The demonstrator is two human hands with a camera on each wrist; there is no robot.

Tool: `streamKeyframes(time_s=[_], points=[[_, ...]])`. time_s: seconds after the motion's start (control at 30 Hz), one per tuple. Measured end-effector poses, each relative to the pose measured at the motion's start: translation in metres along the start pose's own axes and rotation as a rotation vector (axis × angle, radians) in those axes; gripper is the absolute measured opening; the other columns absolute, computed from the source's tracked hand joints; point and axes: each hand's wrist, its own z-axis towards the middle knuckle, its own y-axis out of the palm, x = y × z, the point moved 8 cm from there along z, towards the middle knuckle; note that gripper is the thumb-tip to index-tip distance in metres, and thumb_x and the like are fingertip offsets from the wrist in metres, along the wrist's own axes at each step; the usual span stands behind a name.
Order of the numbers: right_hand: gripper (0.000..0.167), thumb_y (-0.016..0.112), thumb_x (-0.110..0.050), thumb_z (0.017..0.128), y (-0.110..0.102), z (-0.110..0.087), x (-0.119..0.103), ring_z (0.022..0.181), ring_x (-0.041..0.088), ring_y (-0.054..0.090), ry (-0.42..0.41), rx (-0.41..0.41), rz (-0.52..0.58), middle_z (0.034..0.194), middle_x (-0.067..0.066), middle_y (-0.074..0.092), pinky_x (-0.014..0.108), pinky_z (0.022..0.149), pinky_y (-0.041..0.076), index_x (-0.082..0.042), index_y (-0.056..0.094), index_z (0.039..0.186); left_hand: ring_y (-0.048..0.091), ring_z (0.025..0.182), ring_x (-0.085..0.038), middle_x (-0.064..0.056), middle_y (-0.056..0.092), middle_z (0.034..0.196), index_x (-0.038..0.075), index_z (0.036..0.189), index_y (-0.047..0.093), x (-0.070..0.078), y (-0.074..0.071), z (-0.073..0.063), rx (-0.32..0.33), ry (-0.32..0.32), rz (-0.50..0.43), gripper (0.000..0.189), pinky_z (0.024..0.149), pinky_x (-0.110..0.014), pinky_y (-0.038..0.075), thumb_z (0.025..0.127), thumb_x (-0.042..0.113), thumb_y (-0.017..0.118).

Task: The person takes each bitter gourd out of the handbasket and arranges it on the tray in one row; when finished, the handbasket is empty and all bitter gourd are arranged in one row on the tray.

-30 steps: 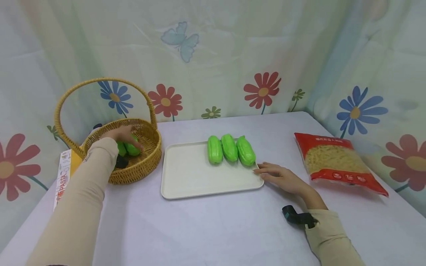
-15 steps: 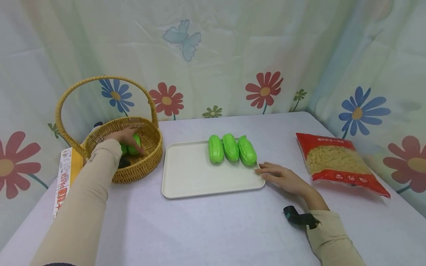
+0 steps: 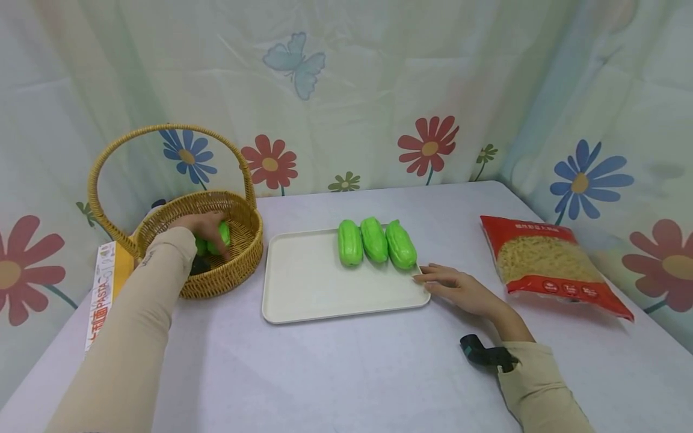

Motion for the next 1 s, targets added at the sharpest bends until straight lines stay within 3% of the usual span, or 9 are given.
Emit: streamKeyframes(time_s=[0.2, 0.43, 0.67, 0.83, 1.0], points=[[0.035, 0.057, -0.027, 0.095, 0.000, 0.000, -0.001, 0.137, 0.042, 0.021, -0.001, -0.001, 0.007, 0.144, 0.020, 0.039, 0.066, 0.101, 0.021, -0.011, 0.064, 0.126, 0.035, 0.110, -0.044, -0.033, 0.022, 0.131, -0.013, 0.143, 0.014, 0.005, -0.006, -0.004, 0.054, 0.026, -0.012, 0.100, 0.089, -0.054, 0.040, 0.074, 0.026, 0.076], [0.035, 0.057, -0.027, 0.095, -0.001, 0.000, -0.001, 0.136, 0.042, 0.021, 0.003, -0.003, 0.012, 0.144, 0.020, 0.039, 0.067, 0.101, 0.020, -0.010, 0.064, 0.125, 0.021, 0.126, -0.054, -0.040, 0.005, 0.142, -0.016, 0.143, 0.011, 0.019, -0.021, -0.010, 0.117, 0.061, 0.067, 0.104, 0.098, -0.061, 0.031, 0.074, 0.026, 0.077], [0.035, 0.057, -0.027, 0.095, 0.002, 0.001, 0.001, 0.136, 0.043, 0.021, 0.012, -0.006, 0.009, 0.144, 0.021, 0.039, 0.067, 0.100, 0.020, -0.010, 0.064, 0.125, 0.015, 0.128, -0.058, -0.037, 0.003, 0.145, -0.014, 0.144, 0.011, 0.033, -0.030, -0.024, 0.164, 0.069, 0.125, 0.110, 0.097, -0.065, 0.028, 0.072, 0.031, 0.081], [0.035, 0.057, -0.027, 0.095, 0.001, 0.000, -0.001, 0.136, 0.043, 0.021, 0.009, -0.004, -0.010, 0.144, 0.020, 0.039, 0.067, 0.100, 0.021, -0.010, 0.063, 0.126, 0.018, 0.124, -0.063, -0.037, 0.005, 0.145, -0.013, 0.144, 0.016, 0.053, -0.034, -0.043, 0.196, 0.076, 0.196, 0.108, 0.095, -0.068, 0.028, 0.071, 0.033, 0.081], [0.035, 0.057, -0.027, 0.096, -0.001, 0.001, -0.002, 0.137, 0.043, 0.020, 0.008, -0.006, -0.003, 0.144, 0.020, 0.039, 0.067, 0.101, 0.019, -0.009, 0.063, 0.125, 0.015, 0.125, -0.063, -0.036, 0.007, 0.147, -0.013, 0.144, 0.019, 0.081, -0.032, -0.063, 0.202, 0.101, 0.266, 0.106, 0.095, -0.070, 0.026, 0.070, 0.030, 0.082]])
